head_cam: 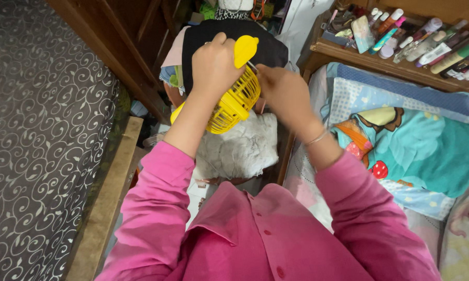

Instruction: The person assembles a small yellow portable fan by attaching the front grille to the main body using a screwdriver. They repeatedly tighten screws around the perimeter to secure the grille in place.

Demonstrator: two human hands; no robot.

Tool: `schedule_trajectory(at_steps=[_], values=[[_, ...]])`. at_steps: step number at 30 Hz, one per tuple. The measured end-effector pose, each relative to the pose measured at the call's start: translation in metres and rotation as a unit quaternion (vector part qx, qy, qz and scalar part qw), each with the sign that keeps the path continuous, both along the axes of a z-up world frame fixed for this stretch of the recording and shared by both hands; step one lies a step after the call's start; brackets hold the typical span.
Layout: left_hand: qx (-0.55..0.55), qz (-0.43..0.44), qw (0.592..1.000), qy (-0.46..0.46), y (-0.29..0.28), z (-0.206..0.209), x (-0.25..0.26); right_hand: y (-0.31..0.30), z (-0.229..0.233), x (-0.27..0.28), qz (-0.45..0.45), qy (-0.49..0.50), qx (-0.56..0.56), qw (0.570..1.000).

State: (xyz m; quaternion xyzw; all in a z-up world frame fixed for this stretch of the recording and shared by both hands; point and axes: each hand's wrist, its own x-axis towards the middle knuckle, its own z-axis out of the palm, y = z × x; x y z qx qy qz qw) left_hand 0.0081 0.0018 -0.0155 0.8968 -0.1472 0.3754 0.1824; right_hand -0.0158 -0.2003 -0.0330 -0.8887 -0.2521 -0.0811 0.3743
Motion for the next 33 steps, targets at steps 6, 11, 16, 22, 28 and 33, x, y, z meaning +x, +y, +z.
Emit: schedule_trajectory(at_steps=[6,11,16,22,28,33], values=[[-0.013,0.023,1.0,0.005,0.005,0.0,-0.005,0.008,-0.004,0.005,0.064,0.162,0.134,0.976],[-0.021,0.02,0.999,0.018,0.004,-0.003,-0.007,-0.006,0.004,0.011,0.141,0.475,0.364,0.789],[-0.03,0.021,0.994,0.102,0.008,-0.025,-0.013,0.0,-0.02,0.004,0.091,-0.006,0.038,0.995],[-0.064,0.031,0.966,0.247,0.011,-0.097,-0.024,-0.022,-0.121,0.033,0.237,0.068,0.056,0.967],[-0.16,0.058,0.892,0.42,0.006,-0.192,-0.023,0.002,-0.242,0.062,-0.027,0.449,0.262,0.854],[-0.139,0.091,0.853,0.495,0.011,-0.287,-0.017,0.061,-0.288,0.037,-0.016,0.343,0.217,0.914]])
